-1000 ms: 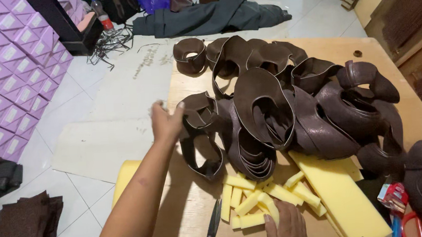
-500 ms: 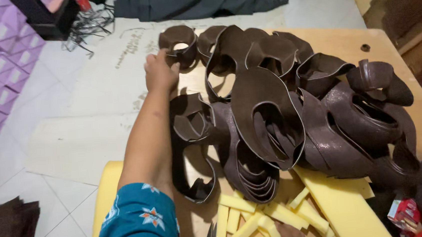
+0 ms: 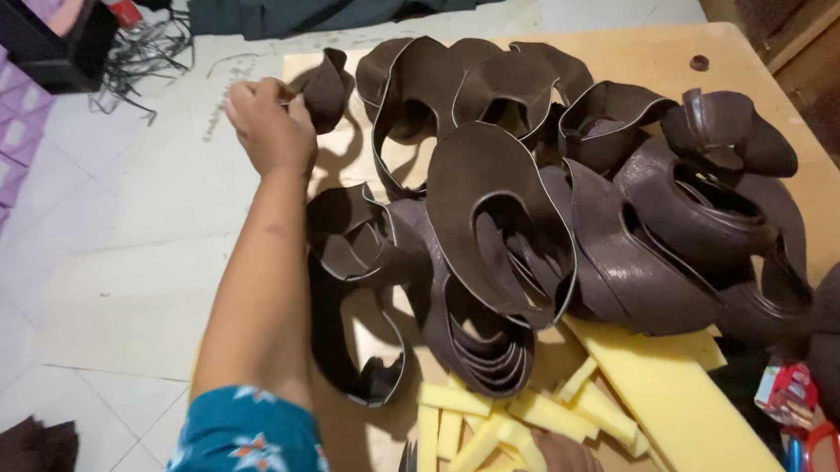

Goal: The person applies adhesive to the edges of a brown shoe upper using a brush, then inserts a yellow foam insert into the opening. They press the foam into place and adjust the upper to secure it. The person repeats this process with another shoe upper, handling each piece individually.

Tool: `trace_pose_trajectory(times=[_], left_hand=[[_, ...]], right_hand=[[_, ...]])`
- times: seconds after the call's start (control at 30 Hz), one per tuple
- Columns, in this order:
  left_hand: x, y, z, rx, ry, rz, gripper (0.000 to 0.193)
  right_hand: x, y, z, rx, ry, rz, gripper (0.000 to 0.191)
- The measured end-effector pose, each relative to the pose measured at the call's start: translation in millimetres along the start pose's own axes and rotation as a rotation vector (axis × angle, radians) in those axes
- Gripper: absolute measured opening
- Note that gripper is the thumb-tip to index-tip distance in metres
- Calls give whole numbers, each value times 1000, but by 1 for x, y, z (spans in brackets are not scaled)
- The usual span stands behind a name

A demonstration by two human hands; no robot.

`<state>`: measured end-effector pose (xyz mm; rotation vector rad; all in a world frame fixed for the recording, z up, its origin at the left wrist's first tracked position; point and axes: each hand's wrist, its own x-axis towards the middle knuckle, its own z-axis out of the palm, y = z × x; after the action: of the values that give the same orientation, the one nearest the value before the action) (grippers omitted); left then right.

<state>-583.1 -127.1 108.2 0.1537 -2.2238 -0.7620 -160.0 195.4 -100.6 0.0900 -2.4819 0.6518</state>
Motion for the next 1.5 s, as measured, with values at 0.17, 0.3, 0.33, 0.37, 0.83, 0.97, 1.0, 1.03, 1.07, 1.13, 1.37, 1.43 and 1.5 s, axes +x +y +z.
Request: trace_pose_trajectory(times=[0.17,0.3,0.33,0.37,0.83,0.97,1.0,1.03,1.07,1.13,1.37,1.43,1.5], left_hand=[[-25,38,-117,-189,182,196,12],[-110,83,-234,-376,75,250,15],[-140,99,-259,-399,48,244,15],[-170,112,-283,-422,21,237,15],[-434,190,-352,-400,-400,243,16],[-455,179,-347,-446,-527,162,21],[-457,176,-346,-441,-517,156,22],[-459,174,-345,-435,-507,149,22],[-459,171,-343,-390,-492,160,24],[-456,164,-340,-294,-459,178,27],[-436,154,-332,-282,-679,40,37],[-435,156,-330,-294,-813,-32,36],[-436,156,-326,-251,-800,-89,32]], right_hand=[[25,-39,-49,35,-283,0,56],[28,-62,-76,115,-242,19,51],[26,-65,-81,147,-224,17,49],[22,-68,-85,186,-173,-8,47],[-10,-100,-168,646,-165,593,37],[-22,-110,-182,675,-360,644,40],[-24,-111,-182,651,-402,575,43],[-25,-111,-182,576,-346,420,45],[-24,-112,-179,501,-292,263,48],[-23,-114,-173,434,-271,143,52],[-18,-121,-167,519,-466,493,48],[-18,-121,-170,550,-484,510,47],[-20,-118,-174,510,-492,502,46]])
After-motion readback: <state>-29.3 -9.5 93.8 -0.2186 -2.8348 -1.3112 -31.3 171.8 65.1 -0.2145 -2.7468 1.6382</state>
